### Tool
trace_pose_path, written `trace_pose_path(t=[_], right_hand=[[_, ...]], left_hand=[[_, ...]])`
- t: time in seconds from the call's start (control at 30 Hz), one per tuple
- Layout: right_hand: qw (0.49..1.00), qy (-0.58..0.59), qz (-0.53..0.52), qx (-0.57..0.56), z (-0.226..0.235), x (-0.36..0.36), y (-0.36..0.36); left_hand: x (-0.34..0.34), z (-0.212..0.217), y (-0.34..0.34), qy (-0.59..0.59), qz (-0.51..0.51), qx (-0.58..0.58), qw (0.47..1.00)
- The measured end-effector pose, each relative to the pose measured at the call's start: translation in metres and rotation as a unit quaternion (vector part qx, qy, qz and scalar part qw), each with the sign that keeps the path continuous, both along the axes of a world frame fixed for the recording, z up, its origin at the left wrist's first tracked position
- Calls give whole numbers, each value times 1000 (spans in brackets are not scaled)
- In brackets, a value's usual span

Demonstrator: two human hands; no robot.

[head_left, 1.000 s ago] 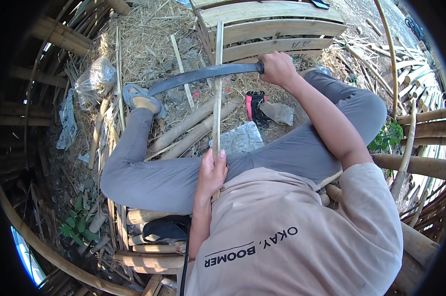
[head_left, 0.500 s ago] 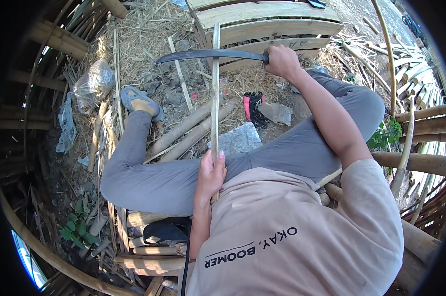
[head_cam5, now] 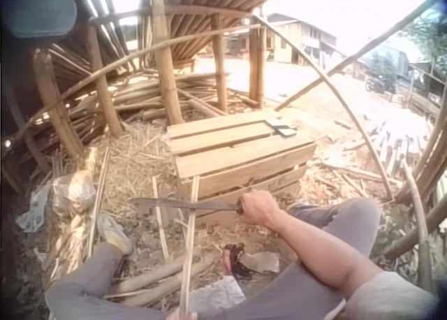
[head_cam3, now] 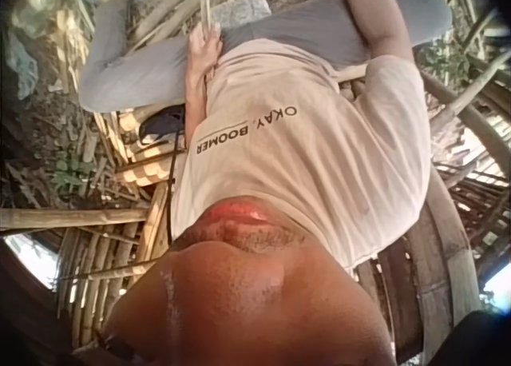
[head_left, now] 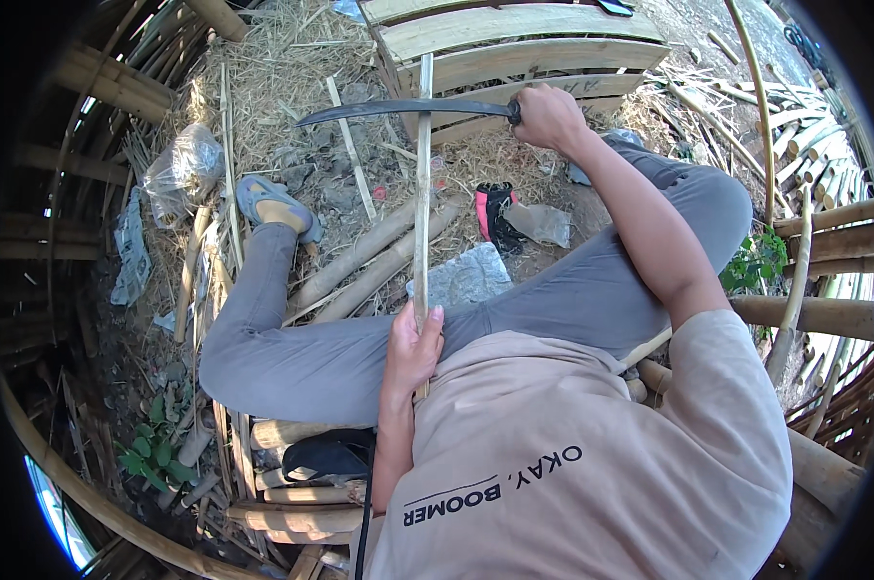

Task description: The person strips the outer layer from a bamboo stalk using a machete, repeatedly running the blade along the length of the stalk while holding it by hand.

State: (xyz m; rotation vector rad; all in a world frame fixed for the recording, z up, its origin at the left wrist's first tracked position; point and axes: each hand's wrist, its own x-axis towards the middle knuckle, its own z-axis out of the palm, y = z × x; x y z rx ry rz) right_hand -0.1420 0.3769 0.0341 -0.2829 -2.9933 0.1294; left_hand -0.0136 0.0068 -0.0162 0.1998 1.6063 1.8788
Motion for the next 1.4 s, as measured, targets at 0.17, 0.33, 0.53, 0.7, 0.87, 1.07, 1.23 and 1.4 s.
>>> trace_pose_path(t=[0.17,0.33,0.53,0.7,0.87,1.07,1.23,1.4], right_hand=[[999,-4,48,-7,13,11,-35],[998,46,-22,-27,12,4,-5],[997,75,27,4,27,22,-26],[998,59,15,-21,23,17,-13],[990,138,-9,-3,26,19,2],[993,106,5,45,39,22,-12],[994,98,-43,29,30,13,7],[997,61,21,29,41,28,-28]], left_hand=[[3,-11,-5,90,5,-34,995],[4,-17,-14,150,-12,-66,986],[8,-8,-11,148,8,-70,986],[14,9,-10,152,-1,-90,984],[16,-1,-15,176,11,-88,980],[16,13,-8,177,-10,-114,977],[14,6,-11,166,-13,-117,979],[13,1,-10,168,4,-97,981]])
